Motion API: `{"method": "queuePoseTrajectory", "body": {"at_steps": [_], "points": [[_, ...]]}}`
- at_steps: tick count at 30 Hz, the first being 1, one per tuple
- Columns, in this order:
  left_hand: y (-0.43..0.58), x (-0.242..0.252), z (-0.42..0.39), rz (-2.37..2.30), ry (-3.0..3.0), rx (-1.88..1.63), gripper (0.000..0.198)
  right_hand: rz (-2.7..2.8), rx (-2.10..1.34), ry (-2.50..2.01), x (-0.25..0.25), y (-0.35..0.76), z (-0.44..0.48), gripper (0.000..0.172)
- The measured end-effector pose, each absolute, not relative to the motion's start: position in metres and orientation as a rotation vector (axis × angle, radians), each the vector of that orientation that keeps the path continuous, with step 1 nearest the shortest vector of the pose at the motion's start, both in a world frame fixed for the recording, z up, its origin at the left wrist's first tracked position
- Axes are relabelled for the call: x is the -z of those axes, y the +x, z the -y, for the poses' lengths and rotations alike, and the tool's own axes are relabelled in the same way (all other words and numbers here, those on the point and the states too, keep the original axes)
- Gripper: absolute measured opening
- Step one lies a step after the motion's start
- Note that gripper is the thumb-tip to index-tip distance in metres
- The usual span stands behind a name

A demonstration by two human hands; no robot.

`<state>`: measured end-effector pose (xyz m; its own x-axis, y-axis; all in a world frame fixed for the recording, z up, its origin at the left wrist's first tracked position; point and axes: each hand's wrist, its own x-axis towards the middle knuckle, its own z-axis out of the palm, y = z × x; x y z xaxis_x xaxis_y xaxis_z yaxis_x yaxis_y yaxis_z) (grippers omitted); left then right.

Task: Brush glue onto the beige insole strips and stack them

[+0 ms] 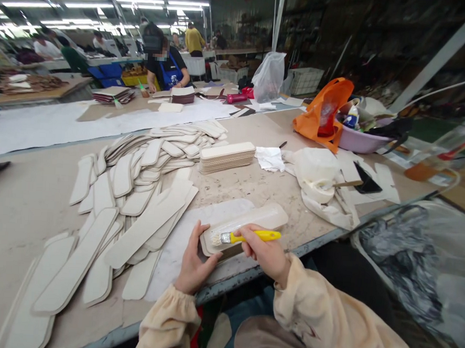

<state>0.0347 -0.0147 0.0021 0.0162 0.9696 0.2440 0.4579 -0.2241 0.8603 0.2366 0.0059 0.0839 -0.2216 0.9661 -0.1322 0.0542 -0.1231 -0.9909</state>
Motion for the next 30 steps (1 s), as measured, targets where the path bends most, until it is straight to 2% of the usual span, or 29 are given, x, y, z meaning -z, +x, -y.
{"method": "queuePoseTrajectory", "body": {"at_steps": [8,15,30], "points": [[0.036,-0.004,0.014,-1.495,1.753,-1.156,0.086,1.402,-1.334,-1.354,-0.081,0.246,-0.014,0.029],[0.034,-0.006,0.014,-1.556,1.815,-1.09,0.083,1.39,-1.18,-1.495,-0.09,0.296,-0.026,0.029],[0.033,-0.005,0.013,-1.586,1.785,-1.095,0.079,1.5,-0.597,-1.657,-0.099,0.363,-0.035,0.03]]}}
